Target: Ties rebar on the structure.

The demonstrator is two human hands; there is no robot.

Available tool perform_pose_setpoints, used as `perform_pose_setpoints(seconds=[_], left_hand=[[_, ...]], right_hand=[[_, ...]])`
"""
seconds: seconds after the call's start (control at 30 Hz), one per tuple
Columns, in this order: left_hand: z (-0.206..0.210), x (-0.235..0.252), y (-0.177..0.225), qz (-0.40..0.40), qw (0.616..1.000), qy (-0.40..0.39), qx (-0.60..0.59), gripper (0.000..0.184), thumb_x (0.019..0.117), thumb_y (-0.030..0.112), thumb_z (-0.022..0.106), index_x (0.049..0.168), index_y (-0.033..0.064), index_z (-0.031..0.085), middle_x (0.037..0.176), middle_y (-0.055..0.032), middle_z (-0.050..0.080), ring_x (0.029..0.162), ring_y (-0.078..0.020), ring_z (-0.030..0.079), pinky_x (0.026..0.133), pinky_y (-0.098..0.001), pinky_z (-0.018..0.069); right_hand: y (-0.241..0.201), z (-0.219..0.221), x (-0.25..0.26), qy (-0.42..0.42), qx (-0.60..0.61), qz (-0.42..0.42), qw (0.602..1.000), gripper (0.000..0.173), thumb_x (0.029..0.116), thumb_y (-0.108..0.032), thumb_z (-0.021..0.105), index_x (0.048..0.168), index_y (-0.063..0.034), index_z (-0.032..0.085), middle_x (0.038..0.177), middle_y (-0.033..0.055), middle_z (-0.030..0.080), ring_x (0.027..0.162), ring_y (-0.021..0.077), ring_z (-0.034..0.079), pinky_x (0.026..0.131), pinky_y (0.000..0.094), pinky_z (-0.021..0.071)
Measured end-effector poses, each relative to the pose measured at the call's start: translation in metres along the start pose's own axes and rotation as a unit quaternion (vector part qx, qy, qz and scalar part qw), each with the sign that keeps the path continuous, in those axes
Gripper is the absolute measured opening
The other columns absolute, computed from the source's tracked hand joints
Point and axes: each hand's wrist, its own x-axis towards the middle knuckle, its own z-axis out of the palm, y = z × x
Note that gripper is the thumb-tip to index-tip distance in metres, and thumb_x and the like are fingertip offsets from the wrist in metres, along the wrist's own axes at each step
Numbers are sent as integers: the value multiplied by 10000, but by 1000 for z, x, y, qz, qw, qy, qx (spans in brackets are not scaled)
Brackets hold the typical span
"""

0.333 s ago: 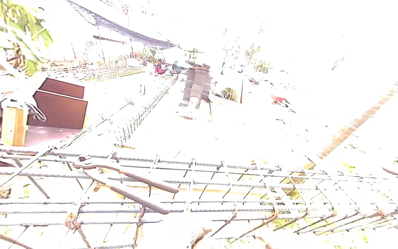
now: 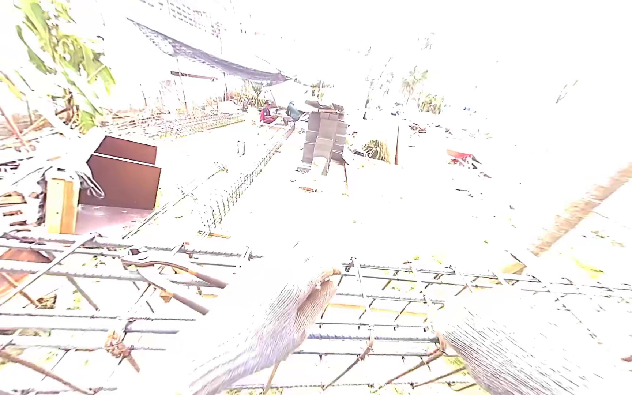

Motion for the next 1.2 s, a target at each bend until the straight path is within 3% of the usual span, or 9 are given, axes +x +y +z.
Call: perform_pose_setpoints(seconds=[0.13,0.17,0.23,0.3,0.4,0.6,0.83,1.07,1.2], left_hand=[[-2,27,-6,-86,974,-187,-92,382,1084,426,385,1286,271,669,1077,59,713,954,-53,665,823,-350,550],[0,32,-9,-95,967,-211,-106,384,1085,425,383,1305,270,656,1101,53,710,977,-55,661,848,-350,542],[3,41,-12,-101,959,-249,-92,392,1085,420,369,1340,282,632,1129,40,711,997,-89,671,862,-388,545],[4,50,-12,-95,954,-278,-62,389,1088,396,366,1341,260,628,1087,-2,708,972,-157,678,832,-448,543],[9,60,-11,-79,952,-296,3,368,1084,379,365,1208,216,671,952,-25,689,913,-199,674,767,-470,534],[34,65,-10,-21,946,-321,44,315,1068,252,431,1309,254,634,1145,-52,671,1034,-253,664,840,-504,551],[44,73,-14,60,941,-323,84,255,1081,307,449,1038,172,661,891,-38,641,842,-225,654,695,-458,534],[30,68,10,-34,936,-344,61,238,1055,301,476,1084,142,652,905,-70,646,893,-272,649,757,-510,521],[-42,68,74,-165,910,-381,-15,257,1024,49,483,1188,-64,645,1078,-240,670,1040,-357,643,901,-459,513]], right_hand=[[-16,-30,39,-250,15,-19,968,243,1045,-162,486,1090,-39,691,937,232,669,916,443,668,756,606,520],[-17,-20,40,-200,11,-39,979,244,1043,-172,487,1040,-61,704,861,212,662,838,429,668,704,598,516],[0,49,47,142,36,-152,977,237,880,-201,549,682,-113,644,538,118,519,455,335,527,381,505,366],[-16,9,54,-117,37,-81,989,196,990,-148,498,949,-24,645,858,223,646,817,439,657,641,591,495],[-34,-2,58,-197,53,-21,979,220,1006,-84,459,1089,12,639,1012,270,672,973,482,658,755,625,506],[-36,48,46,-56,59,-13,997,249,1013,-158,471,1142,-89,673,982,200,700,863,427,699,640,584,539],[-47,40,46,-58,102,26,993,324,1058,-224,404,1168,-98,682,1046,181,712,925,396,702,723,559,536],[-52,26,50,-111,114,61,985,332,1065,-200,385,1191,-57,656,1099,213,697,988,423,689,792,585,528],[-51,40,51,-59,93,48,993,297,1048,-220,441,1116,-55,679,1023,206,709,927,425,700,732,587,537]])
